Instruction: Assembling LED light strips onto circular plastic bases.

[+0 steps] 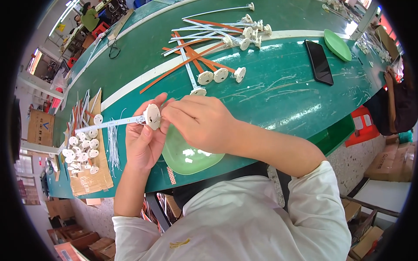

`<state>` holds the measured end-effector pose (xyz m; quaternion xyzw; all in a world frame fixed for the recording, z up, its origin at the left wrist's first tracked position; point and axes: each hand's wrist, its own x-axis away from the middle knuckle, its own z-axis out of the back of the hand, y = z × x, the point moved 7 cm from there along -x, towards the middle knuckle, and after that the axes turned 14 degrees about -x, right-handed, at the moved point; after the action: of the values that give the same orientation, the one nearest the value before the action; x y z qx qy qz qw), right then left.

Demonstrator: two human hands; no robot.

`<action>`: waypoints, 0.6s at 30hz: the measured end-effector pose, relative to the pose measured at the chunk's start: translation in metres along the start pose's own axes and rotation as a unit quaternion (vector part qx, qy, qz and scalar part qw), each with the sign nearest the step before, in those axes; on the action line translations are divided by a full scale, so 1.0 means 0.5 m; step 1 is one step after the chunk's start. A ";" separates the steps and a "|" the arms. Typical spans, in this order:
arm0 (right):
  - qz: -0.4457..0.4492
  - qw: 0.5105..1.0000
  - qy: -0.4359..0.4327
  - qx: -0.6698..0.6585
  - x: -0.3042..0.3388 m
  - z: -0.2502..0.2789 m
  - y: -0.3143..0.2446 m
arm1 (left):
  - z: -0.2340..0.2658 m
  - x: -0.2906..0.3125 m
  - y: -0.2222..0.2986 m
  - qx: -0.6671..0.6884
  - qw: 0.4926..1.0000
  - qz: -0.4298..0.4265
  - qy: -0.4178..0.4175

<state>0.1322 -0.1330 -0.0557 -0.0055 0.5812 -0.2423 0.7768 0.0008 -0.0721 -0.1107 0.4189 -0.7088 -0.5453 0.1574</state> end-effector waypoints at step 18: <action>0.025 0.997 -0.046 0.064 0.017 -0.009 -0.014 | 0.014 0.015 -0.011 -0.027 0.996 0.030 0.084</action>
<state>0.1271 -0.1412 -0.0629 0.0477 0.5283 -0.2591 0.8071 -0.0065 -0.0736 -0.1198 0.4375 -0.6901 -0.5223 0.2440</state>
